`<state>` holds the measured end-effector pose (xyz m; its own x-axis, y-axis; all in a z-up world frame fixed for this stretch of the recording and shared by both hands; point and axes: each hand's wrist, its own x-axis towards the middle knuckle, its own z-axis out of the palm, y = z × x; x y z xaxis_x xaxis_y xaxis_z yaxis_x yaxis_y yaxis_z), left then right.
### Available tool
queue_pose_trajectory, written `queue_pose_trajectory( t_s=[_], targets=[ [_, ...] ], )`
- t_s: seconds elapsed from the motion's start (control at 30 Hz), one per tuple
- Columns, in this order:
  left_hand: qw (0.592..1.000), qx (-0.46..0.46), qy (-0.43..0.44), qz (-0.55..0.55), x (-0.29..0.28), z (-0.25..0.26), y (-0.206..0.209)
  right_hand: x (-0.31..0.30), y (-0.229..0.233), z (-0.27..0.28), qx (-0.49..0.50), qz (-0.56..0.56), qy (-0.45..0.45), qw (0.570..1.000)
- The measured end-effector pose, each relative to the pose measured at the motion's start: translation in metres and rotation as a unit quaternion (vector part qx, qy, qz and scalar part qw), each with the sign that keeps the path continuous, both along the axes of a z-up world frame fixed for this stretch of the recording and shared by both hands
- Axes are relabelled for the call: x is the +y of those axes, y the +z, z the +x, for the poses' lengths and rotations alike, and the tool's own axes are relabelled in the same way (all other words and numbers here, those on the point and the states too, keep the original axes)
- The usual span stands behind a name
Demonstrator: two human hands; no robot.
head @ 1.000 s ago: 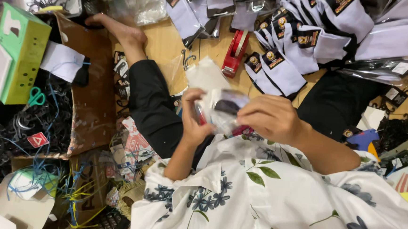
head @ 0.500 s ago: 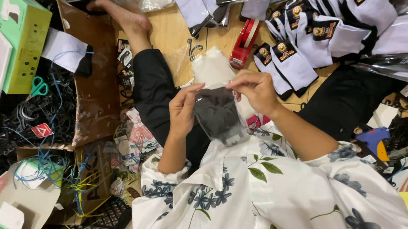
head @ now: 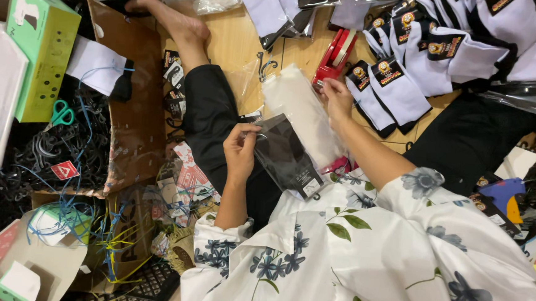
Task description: The person packs pairs of socks into individual plastic sleeves by hand, inserting a sock and then a cardboard or plastic branding card before sealing the bag.
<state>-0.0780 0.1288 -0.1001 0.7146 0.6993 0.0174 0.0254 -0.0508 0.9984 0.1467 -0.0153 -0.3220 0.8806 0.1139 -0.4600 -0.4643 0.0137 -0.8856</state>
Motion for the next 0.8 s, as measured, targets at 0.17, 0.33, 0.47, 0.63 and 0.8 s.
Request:
queue_pose_trajectory(
  t_s=[0.17, 0.33, 0.47, 0.63, 0.8],
  targets=[
    [1.000, -0.005, 0.002, 0.003, -0.001, 0.003, -0.005, -0.009, -0.018, -0.026, 0.120, 0.042, 0.028, 0.991],
    [1.000, -0.008, -0.005, 0.023, -0.012, 0.008, 0.010, -0.018, -0.059, 0.001, 0.236, -0.049, 0.161, 0.957],
    [0.996, 0.006, -0.028, 0.084, -0.016, 0.010, 0.024, -0.015, 0.046, -0.006, 0.097, 0.011, 0.181, 0.979],
    [0.985, 0.004, -0.069, 0.155, -0.031, 0.022, 0.032, -0.039, 0.220, -0.037, -0.150, 0.141, 0.267, 0.941],
    [0.988, -0.096, -0.065, 0.100, -0.038, 0.021, 0.039, -0.042, 0.218, -0.031, -0.103, -0.002, 0.422, 0.901]
  ],
)
